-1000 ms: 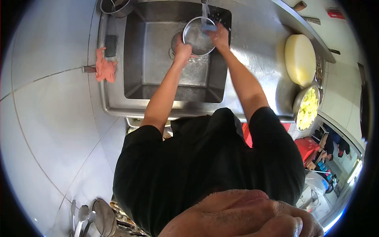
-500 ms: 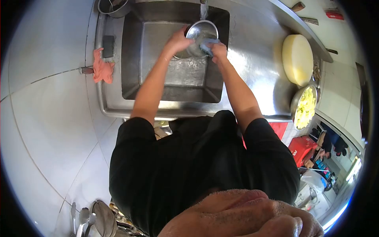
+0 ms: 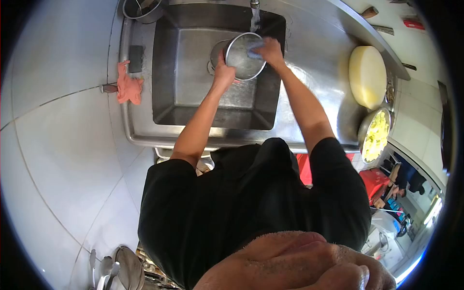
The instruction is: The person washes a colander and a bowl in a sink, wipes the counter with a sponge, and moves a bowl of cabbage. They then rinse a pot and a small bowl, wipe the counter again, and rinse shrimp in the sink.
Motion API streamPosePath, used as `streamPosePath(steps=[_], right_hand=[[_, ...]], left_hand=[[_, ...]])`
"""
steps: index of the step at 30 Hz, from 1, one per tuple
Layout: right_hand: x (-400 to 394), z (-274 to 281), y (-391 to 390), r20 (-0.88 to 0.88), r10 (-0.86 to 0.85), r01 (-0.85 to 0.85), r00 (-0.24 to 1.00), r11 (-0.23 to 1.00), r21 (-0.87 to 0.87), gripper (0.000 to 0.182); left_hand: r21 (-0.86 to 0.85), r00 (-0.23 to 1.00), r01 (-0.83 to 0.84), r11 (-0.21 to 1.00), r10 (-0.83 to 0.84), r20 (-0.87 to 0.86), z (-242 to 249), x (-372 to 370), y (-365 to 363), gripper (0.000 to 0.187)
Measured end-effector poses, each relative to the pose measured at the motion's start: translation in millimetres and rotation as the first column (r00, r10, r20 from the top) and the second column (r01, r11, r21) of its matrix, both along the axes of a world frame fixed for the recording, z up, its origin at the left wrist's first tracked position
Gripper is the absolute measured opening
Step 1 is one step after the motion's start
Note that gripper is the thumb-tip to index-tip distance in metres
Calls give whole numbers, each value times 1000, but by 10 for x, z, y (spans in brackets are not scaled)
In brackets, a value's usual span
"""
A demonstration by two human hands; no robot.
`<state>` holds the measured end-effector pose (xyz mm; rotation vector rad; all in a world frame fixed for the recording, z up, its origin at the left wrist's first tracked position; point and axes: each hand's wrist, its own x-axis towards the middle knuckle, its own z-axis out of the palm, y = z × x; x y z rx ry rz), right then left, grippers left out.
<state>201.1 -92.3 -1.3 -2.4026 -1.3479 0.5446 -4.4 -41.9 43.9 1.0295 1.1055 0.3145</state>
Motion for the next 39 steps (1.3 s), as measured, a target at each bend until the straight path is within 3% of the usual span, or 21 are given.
streamPosePath(steps=[1,4,7,8,10,12,13,14,15,16,17,18,21,24,27,30,33,34,37,38,39], right_hand=[[-19,370,172,63,85,-89,994,993,72,37],[42,612,511,193,491,-512,850,856,75,43],[-53,654,657,244,721,-738,649,674,-28,44],[-41,671,640,130,703,-715,699,693,91,40],[94,632,497,152,493,-516,857,820,248,36],[149,603,411,-148,161,-104,976,936,335,37],[74,738,325,-425,-78,199,902,947,250,40],[23,794,259,-644,-309,466,699,881,83,44],[-20,558,170,-402,-184,285,897,936,206,47],[-75,175,52,-110,-41,69,993,960,270,49],[-74,-29,-2,202,104,-156,974,951,266,51],[-298,186,-86,248,81,-154,965,944,292,54],[-462,-153,-310,54,262,-267,964,955,132,54],[-398,-60,-426,-212,356,-397,910,894,-206,49],[-254,249,-307,265,565,-348,781,747,-566,42],[-169,346,-92,375,264,-227,889,964,-139,35],[-401,-272,-29,121,-30,15,992,992,123,30],[-365,-155,-88,-168,64,-57,984,997,44,28],[-215,186,-197,122,508,-394,853,779,-489,27],[-130,268,-159,382,559,-356,736,800,-484,27],[-101,250,-121,435,473,-338,766,872,-354,28]], left_hand=[[-85,999,47,995,-48,-10,180,-5,38,79],[-115,972,226,967,-232,-44,80,109,167,69],[-295,909,415,861,-405,98,-304,220,393,49],[-316,923,383,868,-348,163,-378,221,409,37],[-434,931,354,828,-266,251,-523,241,430,36],[-455,953,280,845,-189,236,-612,239,374,32],[-439,959,247,864,-152,240,-612,250,330,32],[-425,963,217,879,-120,243,-614,258,284,33],[-410,965,191,892,-93,246,-616,252,244,34],[-419,968,179,890,-83,237,-647,252,227,35],[-421,969,171,891,-76,233,-693,281,236,36],[-424,971,163,891,-68,230,-718,317,244,37],[-284,965,190,940,-125,231,-659,287,137,38],[-343,972,186,921,-123,198,-727,206,96,32],[-423,984,115,899,-44,175,-670,139,-109,26],[-485,974,123,866,-11,228,-784,341,-205,20],[-494,950,155,855,8,311,-793,446,-159,18],[-479,956,147,866,1,294,-843,371,-43,19],[-442,970,132,887,-24,240,-794,206,114,17],[-439,975,90,894,11,223,-841,211,38,17],[-432,976,57,900,41,214,-848,252,14,16]])
